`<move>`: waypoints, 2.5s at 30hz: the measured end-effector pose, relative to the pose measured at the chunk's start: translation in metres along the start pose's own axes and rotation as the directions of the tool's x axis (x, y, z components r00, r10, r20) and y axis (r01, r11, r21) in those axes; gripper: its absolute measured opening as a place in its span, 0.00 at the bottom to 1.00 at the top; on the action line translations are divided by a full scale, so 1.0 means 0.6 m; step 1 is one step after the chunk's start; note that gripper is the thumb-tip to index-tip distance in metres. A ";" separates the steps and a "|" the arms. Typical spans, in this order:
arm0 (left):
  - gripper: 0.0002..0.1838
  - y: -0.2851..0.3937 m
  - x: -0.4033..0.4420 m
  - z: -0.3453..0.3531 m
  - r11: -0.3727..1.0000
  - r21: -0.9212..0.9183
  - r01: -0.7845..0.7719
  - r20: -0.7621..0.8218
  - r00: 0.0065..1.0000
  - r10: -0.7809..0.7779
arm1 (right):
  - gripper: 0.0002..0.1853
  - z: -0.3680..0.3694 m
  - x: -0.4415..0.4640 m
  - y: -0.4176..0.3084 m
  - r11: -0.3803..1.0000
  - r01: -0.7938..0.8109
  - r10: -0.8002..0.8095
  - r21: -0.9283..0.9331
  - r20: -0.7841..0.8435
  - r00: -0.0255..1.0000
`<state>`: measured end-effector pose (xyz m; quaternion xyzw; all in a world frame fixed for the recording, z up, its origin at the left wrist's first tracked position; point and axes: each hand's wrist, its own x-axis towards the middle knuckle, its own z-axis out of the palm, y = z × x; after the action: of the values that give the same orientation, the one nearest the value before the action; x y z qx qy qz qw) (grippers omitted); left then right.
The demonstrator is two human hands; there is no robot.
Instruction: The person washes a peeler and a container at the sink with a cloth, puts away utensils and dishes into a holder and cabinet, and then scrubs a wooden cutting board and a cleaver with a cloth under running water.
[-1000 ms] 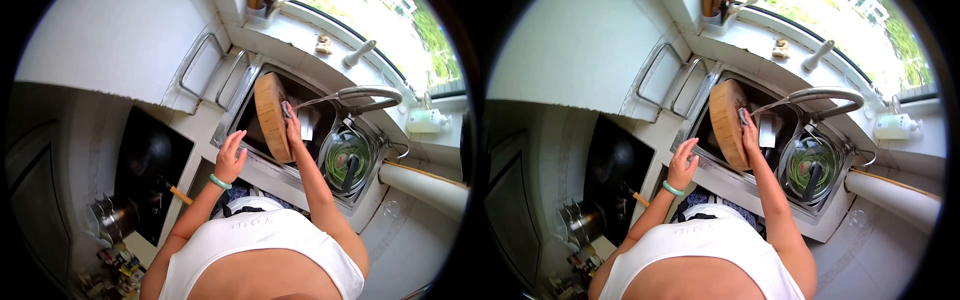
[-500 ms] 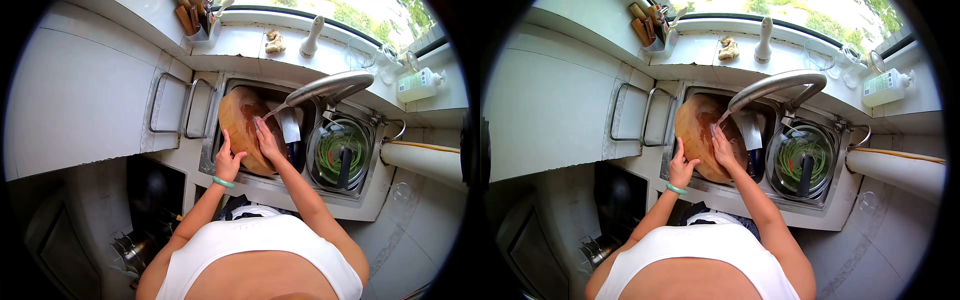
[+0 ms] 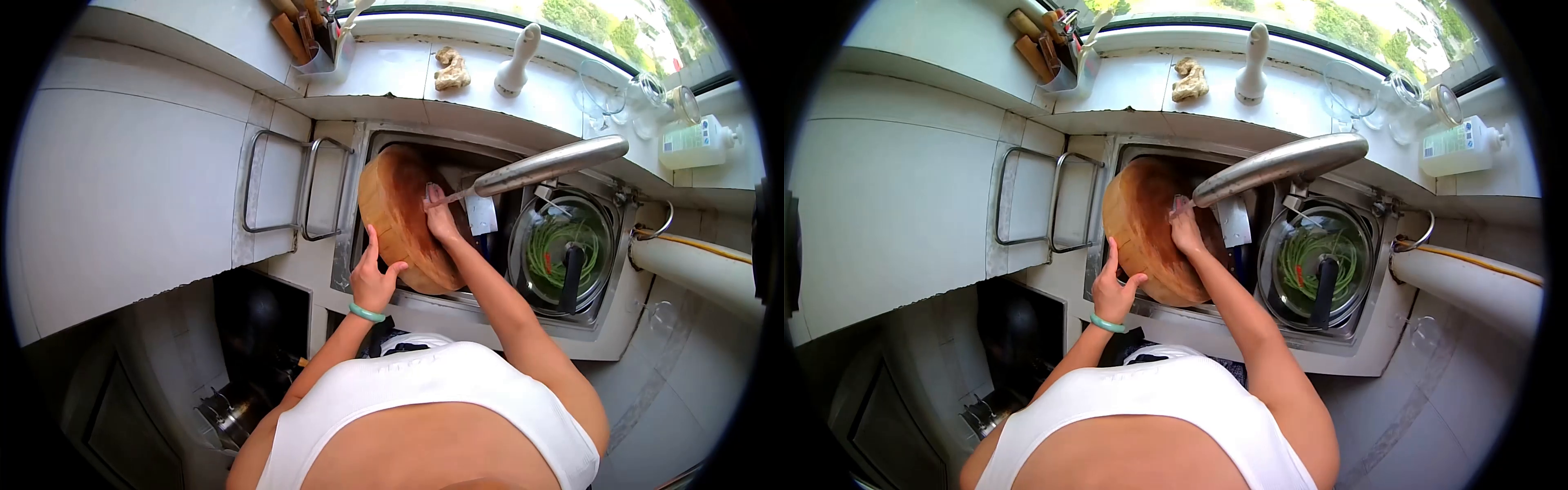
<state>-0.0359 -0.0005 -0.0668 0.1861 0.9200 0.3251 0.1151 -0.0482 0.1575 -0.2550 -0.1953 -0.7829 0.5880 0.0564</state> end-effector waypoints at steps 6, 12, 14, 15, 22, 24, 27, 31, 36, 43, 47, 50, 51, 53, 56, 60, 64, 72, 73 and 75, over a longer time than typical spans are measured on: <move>0.50 -0.003 0.000 0.000 0.998 -0.036 0.042 0.064 0.997 -0.040 | 0.26 -0.004 0.128 -0.086 0.928 0.295 -0.317 0.227 0.066 0.946; 0.50 -0.002 -0.001 -0.002 0.999 -0.007 0.053 0.078 0.996 -0.052 | 0.24 0.014 0.130 0.079 0.961 -0.211 0.229 -0.181 0.086 0.970; 0.50 -0.003 0.000 0.002 1.000 -0.005 0.015 0.042 0.999 -0.015 | 0.25 0.021 0.108 0.073 0.961 -0.123 0.110 -0.247 -0.064 0.992; 0.50 -0.003 0.002 0.003 1.000 -0.007 0.014 0.043 0.999 -0.014 | 0.25 0.021 0.099 0.034 0.997 -0.037 0.035 -0.069 -0.032 0.999; 0.49 -0.011 -0.004 0.009 0.997 -0.054 0.048 0.062 0.997 -0.044 | 0.24 0.027 0.126 -0.039 0.998 -0.019 0.021 0.058 -0.036 0.999; 0.48 -0.014 0.000 0.014 0.996 -0.057 -0.070 -0.010 0.998 0.070 | 0.23 0.016 0.095 -0.095 0.966 0.221 -0.218 0.137 -0.039 0.975; 0.47 -0.009 -0.001 0.009 1.000 -0.018 0.015 0.060 0.998 -0.014 | 0.24 -0.029 -0.009 -0.220 0.920 0.264 -0.293 0.289 0.061 0.954; 0.48 -0.031 -0.002 0.022 0.996 -0.087 -0.034 0.001 0.999 0.034 | 0.25 -0.088 -0.120 -0.221 0.922 0.257 -0.302 0.289 0.126 0.945; 0.47 -0.028 -0.003 0.022 0.990 -0.143 -0.003 0.020 1.000 0.006 | 0.24 -0.110 -0.196 -0.033 0.981 0.007 -0.021 0.196 0.069 0.997; 0.45 -0.019 -0.005 0.020 0.982 -0.185 0.020 0.077 0.997 -0.006 | 0.23 -0.091 -0.228 -0.079 0.987 -0.036 0.039 0.156 -0.013 0.999; 0.45 -0.018 -0.005 0.023 0.985 -0.173 -0.011 0.051 0.998 0.020 | 0.23 -0.090 -0.236 0.059 0.987 -0.129 0.138 0.094 -0.095 0.986; 0.45 -0.019 -0.004 0.019 0.980 -0.196 0.032 0.074 0.997 -0.017 | 0.23 -0.083 -0.205 0.070 0.944 -0.312 0.299 -0.104 -0.125 0.946; 0.45 -0.020 -0.005 0.018 0.982 -0.189 0.018 0.077 0.997 -0.003 | 0.23 -0.074 -0.198 0.046 0.967 -0.247 0.241 -0.056 -0.100 0.965; 0.45 -0.022 0.000 0.022 0.983 -0.185 0.002 0.077 0.997 0.012 | 0.24 -0.070 -0.181 -0.054 0.994 -0.050 0.054 0.095 -0.045 0.998; 0.45 -0.023 -0.009 0.020 0.974 -0.227 0.010 0.065 0.998 0.005 | 0.24 -0.064 -0.138 -0.072 0.993 0.045 -0.043 0.111 -0.023 0.999; 0.45 -0.017 -0.005 0.021 0.982 -0.184 0.043 0.082 0.996 -0.028 | 0.24 -0.051 -0.121 0.123 0.976 -0.201 0.188 -0.086 -0.141 0.972; 0.44 -0.021 -0.003 0.021 0.978 -0.207 0.020 0.082 0.997 -0.003 | 0.24 -0.067 -0.172 0.105 0.944 -0.309 0.297 -0.115 -0.113 0.948; 0.45 -0.025 -0.005 0.022 0.971 -0.237 -0.015 0.060 0.998 0.030 | 0.22 -0.064 -0.130 0.074 0.983 -0.168 0.156 -0.067 -0.155 0.975; 0.43 -0.022 -0.005 0.020 0.967 -0.255 0.018 0.094 0.996 0.006 | 0.22 -0.070 -0.133 0.079 0.977 -0.197 0.183 -0.078 -0.154 0.971; 0.43 -0.014 -0.005 0.015 0.976 -0.216 0.024 0.103 0.995 -0.002 | 0.22 -0.064 -0.149 0.086 0.970 -0.229 0.214 -0.083 -0.159 0.964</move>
<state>-0.0323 -0.0026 -0.0789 0.1828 0.8732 0.4128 0.1835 0.0586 0.1706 -0.2794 -0.3278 -0.7785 0.5339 0.0387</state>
